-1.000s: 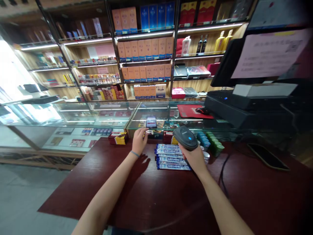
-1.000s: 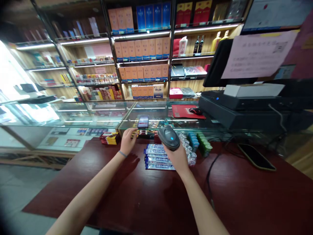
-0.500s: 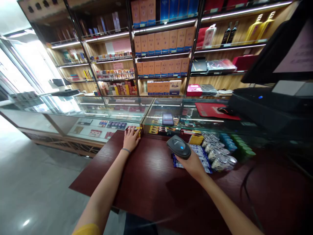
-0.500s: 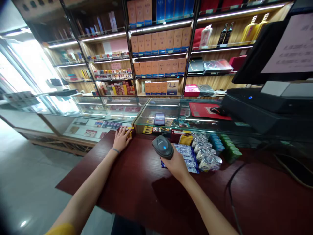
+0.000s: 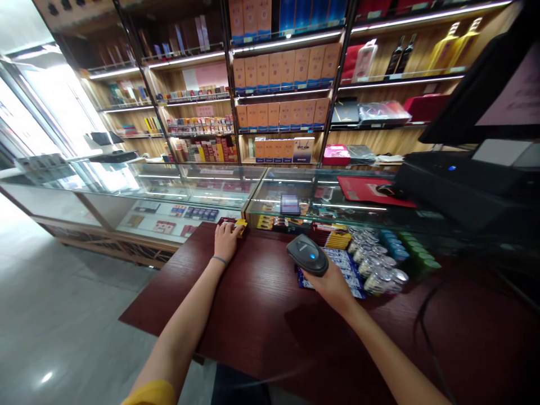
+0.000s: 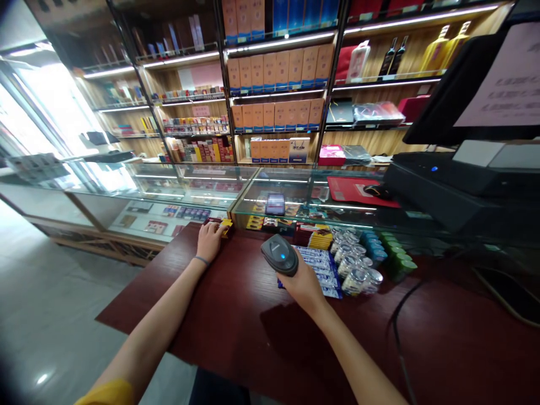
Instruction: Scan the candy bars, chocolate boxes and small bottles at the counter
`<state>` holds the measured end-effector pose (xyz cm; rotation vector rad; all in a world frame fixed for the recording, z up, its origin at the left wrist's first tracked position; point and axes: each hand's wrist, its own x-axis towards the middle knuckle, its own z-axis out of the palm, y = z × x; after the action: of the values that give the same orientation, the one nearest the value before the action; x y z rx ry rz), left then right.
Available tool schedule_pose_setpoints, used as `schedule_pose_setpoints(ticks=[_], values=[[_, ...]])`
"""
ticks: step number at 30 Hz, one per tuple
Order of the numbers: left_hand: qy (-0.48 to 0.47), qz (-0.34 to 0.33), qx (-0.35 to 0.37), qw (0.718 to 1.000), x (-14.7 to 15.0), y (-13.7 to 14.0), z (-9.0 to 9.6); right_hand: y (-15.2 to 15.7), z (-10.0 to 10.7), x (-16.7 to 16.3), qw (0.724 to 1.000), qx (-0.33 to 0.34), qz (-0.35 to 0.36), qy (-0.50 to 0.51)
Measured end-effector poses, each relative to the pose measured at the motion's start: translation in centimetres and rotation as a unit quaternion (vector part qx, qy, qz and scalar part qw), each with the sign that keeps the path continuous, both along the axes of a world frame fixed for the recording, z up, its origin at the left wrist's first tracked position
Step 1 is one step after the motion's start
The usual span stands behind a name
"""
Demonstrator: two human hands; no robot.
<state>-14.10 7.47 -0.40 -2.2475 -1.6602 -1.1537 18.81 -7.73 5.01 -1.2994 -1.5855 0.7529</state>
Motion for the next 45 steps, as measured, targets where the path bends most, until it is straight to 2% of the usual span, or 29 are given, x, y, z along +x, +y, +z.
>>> schedule_pose_setpoints(ticks=[3, 5, 6, 8, 10, 12, 14, 15, 17, 19, 21, 25, 31, 35, 41, 45], values=[[0.085, 0.042, -0.003, 0.996, 0.2, -0.4, 0.5, -0.1, -0.1, 0.5, 1.0, 0.022, -0.002, 0.005], [0.076, 0.039, 0.003, 0.996, 0.5, -0.8, 1.1, -0.1, -0.1, 0.8, 0.999, 0.033, -0.009, 0.011], [0.044, 0.034, 0.009, 0.998, 0.8, -1.1, 1.5, 0.0, -0.2, 1.0, 0.999, 0.036, -0.015, 0.014], [-0.078, 0.028, 0.023, 0.996, 2.0, -1.8, 2.4, 0.1, -0.3, 1.3, 0.998, 0.044, -0.031, 0.024], [-0.257, 0.024, 0.023, 0.966, 4.1, -2.6, 3.2, 0.1, -0.3, 1.5, 0.997, 0.053, -0.05, 0.042], [-0.441, -0.031, -0.01, 0.897, 6.8, -3.4, 3.8, 0.0, -0.2, 1.6, 0.995, 0.047, -0.071, 0.06], [-0.612, -0.109, -0.08, 0.779, 9.5, -4.2, 4.1, -0.2, 0.1, 1.7, 0.992, 0.039, -0.092, 0.071], [-0.672, -0.135, -0.113, 0.719, 10.8, -4.6, 4.1, -0.3, 0.3, 1.8, 0.992, 0.04, -0.098, 0.071], [-0.749, -0.168, -0.15, 0.623, 12.7, -5.3, 3.8, -0.5, 0.6, 1.9, 0.992, 0.05, -0.098, 0.057], [-0.791, -0.177, -0.161, 0.564, 13.9, -5.8, 3.2, -0.6, 0.7, 2.1, 0.994, 0.055, -0.088, 0.028], [-0.811, -0.173, -0.168, 0.533, 14.3, -6.2, 2.5, -0.6, 0.6, 2.1, 0.996, 0.036, -0.082, -0.014], [-0.82, -0.163, -0.18, 0.518, 14.1, -6.4, 1.5, -0.6, 0.1, 1.7, 0.993, -0.016, -0.076, -0.089], [-0.83, -0.174, -0.167, 0.503, 13.9, -6.4, 1.3, -0.6, 0.0, 1.4, 0.98, -0.049, -0.047, -0.186], [-0.833, -0.176, -0.165, 0.497, 13.9, -6.3, 1.3, -0.7, 0.2, 1.5, 0.983, -0.056, -0.036, -0.169], [-0.82, -0.168, -0.168, 0.52, 13.8, -6.2, 1.1, -0.8, 0.5, 1.6, 0.991, -0.039, -0.033, -0.126], [-0.793, -0.177, -0.163, 0.559, 14.0, -6.3, 1.1, -0.7, 1.0, 2.2, 0.992, -0.027, -0.058, -0.112]])
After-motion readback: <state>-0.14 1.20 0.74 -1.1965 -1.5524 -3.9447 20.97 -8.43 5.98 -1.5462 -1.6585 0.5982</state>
